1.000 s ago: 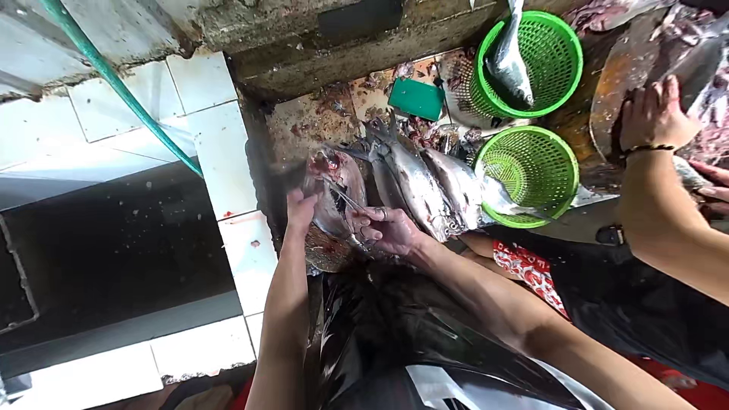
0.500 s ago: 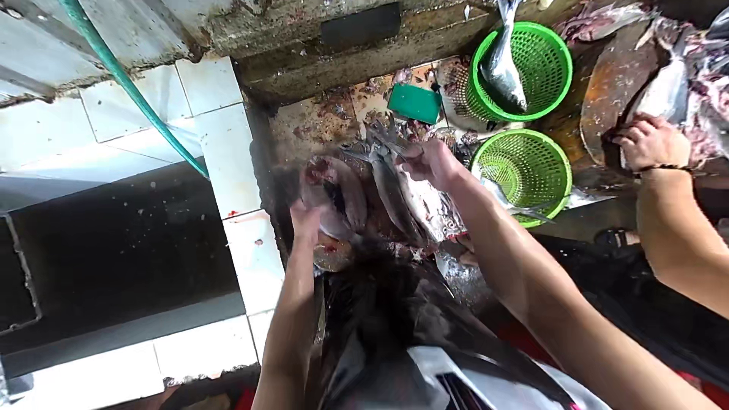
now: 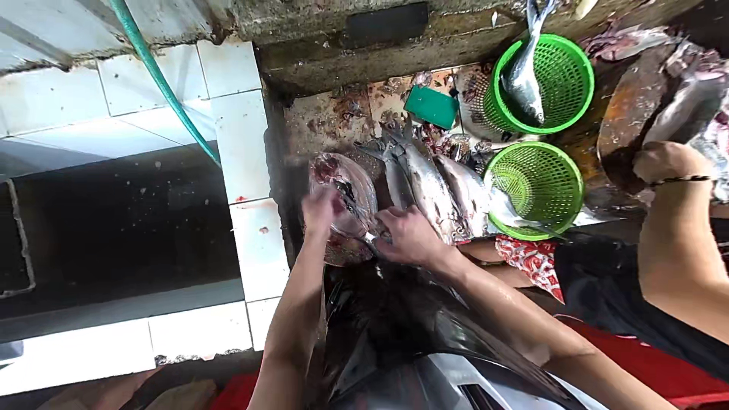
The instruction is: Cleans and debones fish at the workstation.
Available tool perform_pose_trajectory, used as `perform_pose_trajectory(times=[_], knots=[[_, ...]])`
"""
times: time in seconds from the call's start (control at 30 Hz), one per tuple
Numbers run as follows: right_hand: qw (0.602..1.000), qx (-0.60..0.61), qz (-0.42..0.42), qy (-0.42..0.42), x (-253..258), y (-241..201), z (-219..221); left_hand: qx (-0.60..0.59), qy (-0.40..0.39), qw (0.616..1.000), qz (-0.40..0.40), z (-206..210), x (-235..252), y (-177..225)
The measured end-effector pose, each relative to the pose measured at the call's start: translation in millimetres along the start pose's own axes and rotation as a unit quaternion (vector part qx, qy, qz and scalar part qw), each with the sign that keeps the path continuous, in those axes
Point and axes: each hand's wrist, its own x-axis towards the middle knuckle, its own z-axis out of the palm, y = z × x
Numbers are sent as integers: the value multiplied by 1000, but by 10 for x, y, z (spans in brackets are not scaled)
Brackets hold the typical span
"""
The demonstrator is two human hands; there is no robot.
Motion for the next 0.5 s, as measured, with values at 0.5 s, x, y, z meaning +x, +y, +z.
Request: perform_pose_trajectory(times=[0.5], knots=[[822, 561, 5, -99, 138, 87, 130, 338, 21, 939, 54, -72, 951, 310]])
